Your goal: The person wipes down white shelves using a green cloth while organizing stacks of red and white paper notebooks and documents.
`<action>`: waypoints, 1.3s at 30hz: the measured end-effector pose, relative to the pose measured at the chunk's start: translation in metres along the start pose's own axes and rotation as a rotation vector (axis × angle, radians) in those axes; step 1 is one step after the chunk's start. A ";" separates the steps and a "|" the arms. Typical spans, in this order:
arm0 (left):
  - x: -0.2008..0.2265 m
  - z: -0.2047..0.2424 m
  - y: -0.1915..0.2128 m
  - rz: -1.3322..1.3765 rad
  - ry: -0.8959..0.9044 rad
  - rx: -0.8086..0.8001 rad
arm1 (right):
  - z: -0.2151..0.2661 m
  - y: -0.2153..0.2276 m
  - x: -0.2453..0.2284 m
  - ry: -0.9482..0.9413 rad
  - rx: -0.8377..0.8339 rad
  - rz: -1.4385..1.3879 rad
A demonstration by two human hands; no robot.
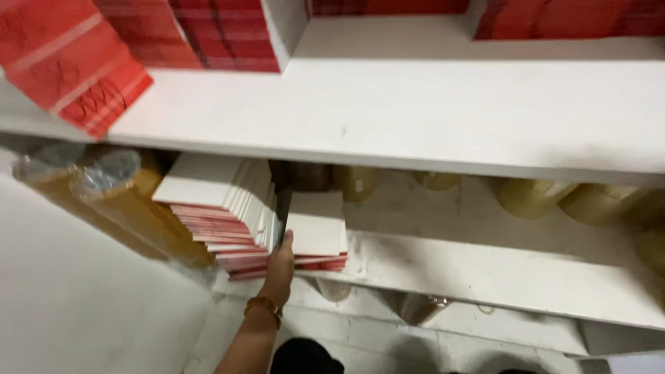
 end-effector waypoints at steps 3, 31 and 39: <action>0.006 0.008 0.001 0.127 -0.045 -0.136 | -0.042 -0.068 -0.039 0.035 -0.092 -0.006; -0.020 0.005 0.017 0.187 0.164 -0.376 | -0.150 -0.338 -0.140 -0.867 -0.512 -1.501; -0.029 0.031 0.033 0.356 0.326 -0.240 | -0.111 -0.340 -0.148 -0.919 -0.600 -1.517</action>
Point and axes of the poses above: each hand's wrist, its own z-axis away from the middle knuckle, its own y-axis out of the back of the hand, x = y × z, the point moved 6 cm from there along -z, towards the middle knuckle, and after that the axes turned 13 degrees about -x, right-handed, at the moved point
